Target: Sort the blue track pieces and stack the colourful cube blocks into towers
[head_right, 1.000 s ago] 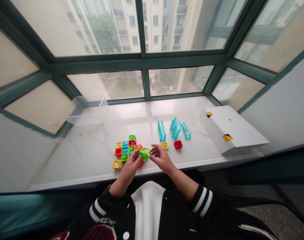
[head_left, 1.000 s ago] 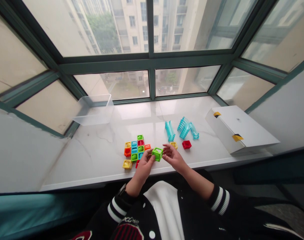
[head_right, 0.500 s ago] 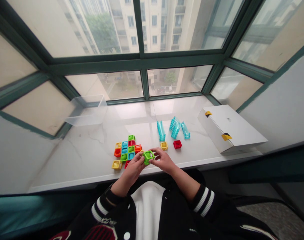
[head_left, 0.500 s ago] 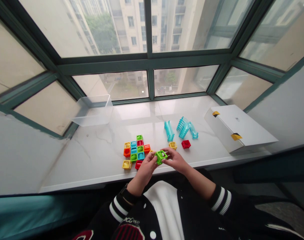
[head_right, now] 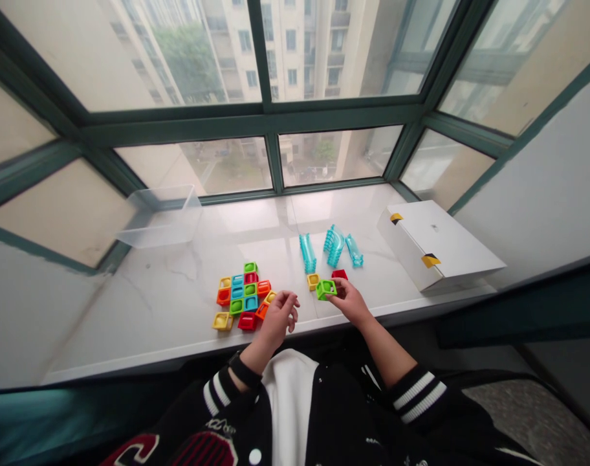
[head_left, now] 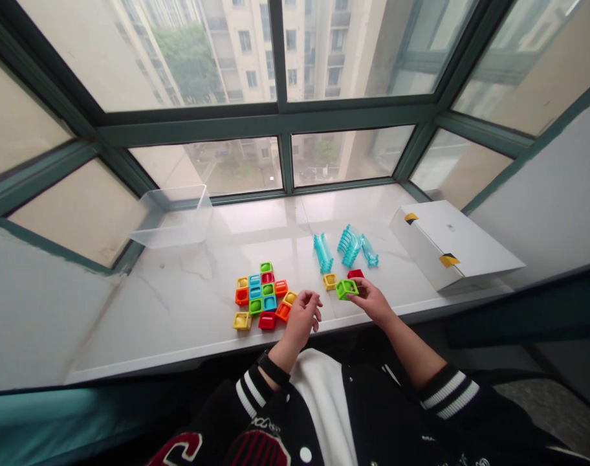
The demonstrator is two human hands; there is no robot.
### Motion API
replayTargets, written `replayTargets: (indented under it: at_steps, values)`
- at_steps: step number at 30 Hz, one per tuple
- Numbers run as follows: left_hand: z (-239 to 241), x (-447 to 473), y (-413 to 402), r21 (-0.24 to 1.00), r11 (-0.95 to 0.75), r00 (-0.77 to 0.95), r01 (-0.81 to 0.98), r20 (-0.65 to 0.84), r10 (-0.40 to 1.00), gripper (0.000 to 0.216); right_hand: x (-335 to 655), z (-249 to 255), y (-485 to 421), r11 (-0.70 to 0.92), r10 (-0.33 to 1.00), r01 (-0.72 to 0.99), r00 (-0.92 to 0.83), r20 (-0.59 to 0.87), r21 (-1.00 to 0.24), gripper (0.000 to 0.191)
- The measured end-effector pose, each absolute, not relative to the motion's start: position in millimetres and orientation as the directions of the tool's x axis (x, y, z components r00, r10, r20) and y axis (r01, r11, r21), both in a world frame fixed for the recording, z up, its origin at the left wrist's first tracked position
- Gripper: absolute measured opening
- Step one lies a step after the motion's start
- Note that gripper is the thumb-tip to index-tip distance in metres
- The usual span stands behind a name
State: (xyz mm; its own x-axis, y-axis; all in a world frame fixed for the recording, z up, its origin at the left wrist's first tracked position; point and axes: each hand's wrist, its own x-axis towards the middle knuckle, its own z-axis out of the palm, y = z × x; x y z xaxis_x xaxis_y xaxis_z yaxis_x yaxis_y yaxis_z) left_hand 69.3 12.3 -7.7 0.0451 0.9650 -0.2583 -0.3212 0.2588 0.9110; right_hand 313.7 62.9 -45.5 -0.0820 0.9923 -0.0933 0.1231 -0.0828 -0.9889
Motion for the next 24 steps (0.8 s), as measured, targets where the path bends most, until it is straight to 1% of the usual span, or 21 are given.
replayTargets:
  at_steps: [1, 2, 3, 4, 6, 11, 16, 19, 24]
  values:
    - [-6.6, 70.7, 12.4, 0.973, 0.155, 0.052, -0.170, -0.148, 0.988, 0.032, 316.9, -48.1, 61.7, -0.075, 0.993, 0.168, -0.079, -0.089, -0.983, 0.062]
    - [-5.4, 71.1, 12.3, 0.999, 0.041, 0.095, -0.032, -0.038, 0.995, 0.028, 318.6, -50.8, 60.4, -0.063, 0.993, 0.217, -0.088, -0.083, -0.974, 0.059]
    - [-4.2, 70.6, 11.9, 0.995, -0.067, 0.156, 0.075, 0.055, 0.986, 0.024, 319.1, -53.7, 59.1, -0.047, 0.992, 0.266, -0.102, -0.076, -0.963, 0.055]
    - [-3.4, 69.5, 11.5, 0.976, -0.156, 0.215, 0.149, 0.122, 0.969, 0.020, 318.5, -56.7, 57.9, -0.027, 0.991, 0.312, -0.118, -0.067, -0.950, 0.051]
    - [-2.8, 66.5, 11.0, 0.937, -0.260, 0.276, 0.234, 0.193, 0.942, 0.015, 315.4, -62.8, 56.1, 0.013, 0.989, 0.381, -0.140, -0.044, -0.924, 0.045]
    - [-4.6, 55.7, 13.5, 0.862, -0.338, 0.255, 0.377, 0.254, 0.933, 0.014, 305.6, -76.3, 54.3, 0.058, 0.987, 0.480, -0.159, -0.022, -0.876, 0.038]
    - [1.6, 37.2, 19.1, 0.707, -0.461, 0.307, 0.536, 0.346, 0.887, 0.020, 302.6, -83.5, 53.6, 0.099, 0.981, 0.563, -0.193, -0.014, -0.821, 0.039]
    - [5.5, 19.1, 21.6, 0.662, -0.441, 0.269, 0.606, 0.351, 0.897, 0.022, 303.7, -86.0, 53.8, 0.120, 0.977, 0.581, -0.215, -0.009, -0.805, 0.041]
    - [1.0, -17.9, 27.6, 0.649, -0.370, 0.121, 0.665, 0.395, 0.911, 0.018, 306.2, -90.9, 54.1, 0.152, 0.971, 0.575, -0.238, 0.014, -0.803, 0.045]
